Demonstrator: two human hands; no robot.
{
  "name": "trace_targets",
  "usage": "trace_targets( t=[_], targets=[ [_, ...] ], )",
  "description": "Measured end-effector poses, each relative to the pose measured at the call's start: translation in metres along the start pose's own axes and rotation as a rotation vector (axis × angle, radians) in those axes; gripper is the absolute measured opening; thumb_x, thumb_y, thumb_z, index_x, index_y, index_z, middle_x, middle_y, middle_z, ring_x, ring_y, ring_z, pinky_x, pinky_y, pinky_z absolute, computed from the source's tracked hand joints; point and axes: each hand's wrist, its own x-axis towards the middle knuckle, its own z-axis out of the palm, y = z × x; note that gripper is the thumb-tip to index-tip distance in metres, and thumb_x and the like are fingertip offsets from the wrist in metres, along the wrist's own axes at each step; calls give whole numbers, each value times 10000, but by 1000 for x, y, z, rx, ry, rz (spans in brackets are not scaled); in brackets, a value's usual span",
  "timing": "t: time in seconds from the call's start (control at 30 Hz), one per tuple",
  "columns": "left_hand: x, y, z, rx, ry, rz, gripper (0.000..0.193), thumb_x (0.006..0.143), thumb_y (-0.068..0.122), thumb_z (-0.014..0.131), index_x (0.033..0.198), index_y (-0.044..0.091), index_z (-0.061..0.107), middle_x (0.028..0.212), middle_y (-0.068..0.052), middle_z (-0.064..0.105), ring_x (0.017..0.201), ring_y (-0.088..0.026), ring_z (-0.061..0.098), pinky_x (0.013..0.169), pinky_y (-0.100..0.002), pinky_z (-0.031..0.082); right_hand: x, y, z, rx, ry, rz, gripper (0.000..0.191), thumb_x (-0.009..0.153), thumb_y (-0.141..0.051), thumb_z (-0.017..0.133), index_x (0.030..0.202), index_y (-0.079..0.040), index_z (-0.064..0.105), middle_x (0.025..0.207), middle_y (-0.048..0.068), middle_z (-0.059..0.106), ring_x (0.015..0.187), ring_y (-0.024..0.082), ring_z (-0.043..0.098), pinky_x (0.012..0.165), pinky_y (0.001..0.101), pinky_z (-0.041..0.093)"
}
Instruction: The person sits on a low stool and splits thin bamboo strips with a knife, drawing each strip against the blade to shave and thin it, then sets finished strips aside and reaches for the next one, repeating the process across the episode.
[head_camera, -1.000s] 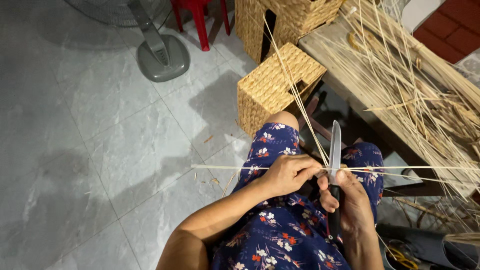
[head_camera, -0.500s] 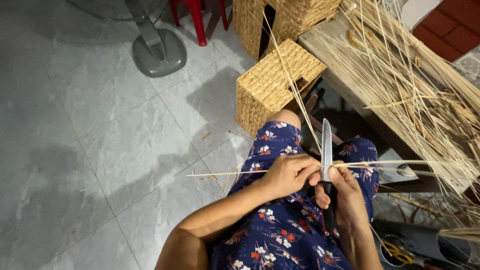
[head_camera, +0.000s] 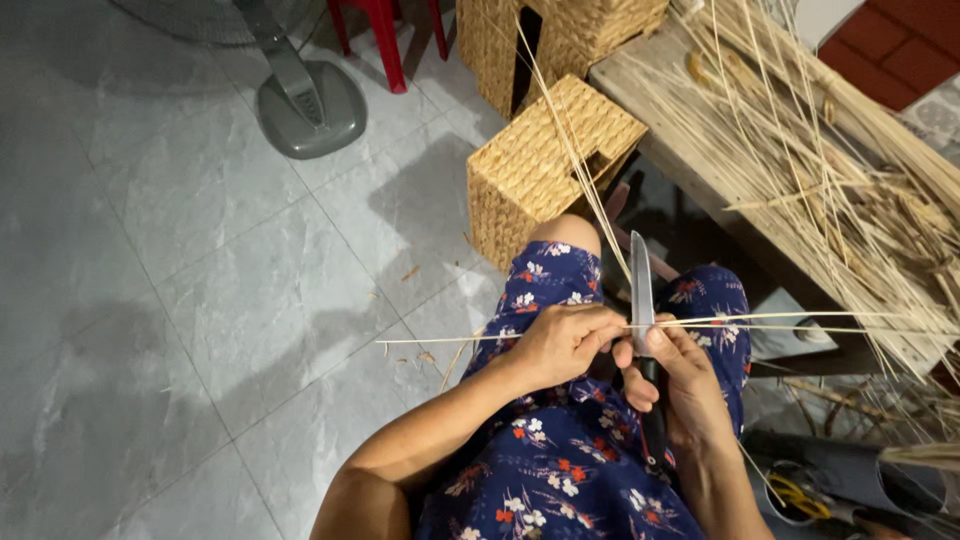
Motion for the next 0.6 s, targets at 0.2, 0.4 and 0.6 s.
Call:
trace_targets(
  t=[0.2, 0.4, 0.6],
  targets=[
    [1, 2, 1, -42, -8, 30, 136, 1039, 113, 586, 1107, 53, 688, 960, -110, 733, 858, -237, 739, 762, -336, 591, 0, 3, 1, -13, 18, 1, 255, 1018, -266, 569, 1056, -18, 527, 845, 170, 651, 467, 110, 476, 382, 240, 377],
    [5, 1, 1, -8, -111, -176, 160, 1037, 141, 577, 1093, 78, 714, 911, -88, 757, 773, -196, 759, 677, -329, 592, -6, -15, -14, -2, 43, -20, 223, 1029, -237, 570, 1055, -24, 509, 835, 168, 658, 459, 116, 472, 381, 245, 379],
    [5, -12, 19, 53, -98, -105, 166, 1053, 121, 569, 1132, 70, 706, 903, -99, 724, 795, -229, 740, 694, -338, 581, 3, -2, -24, 46, 16, 64, 231, 1032, -227, 569, 1123, -19, 531, 812, 168, 652, 466, 112, 481, 385, 238, 384]
  ],
)
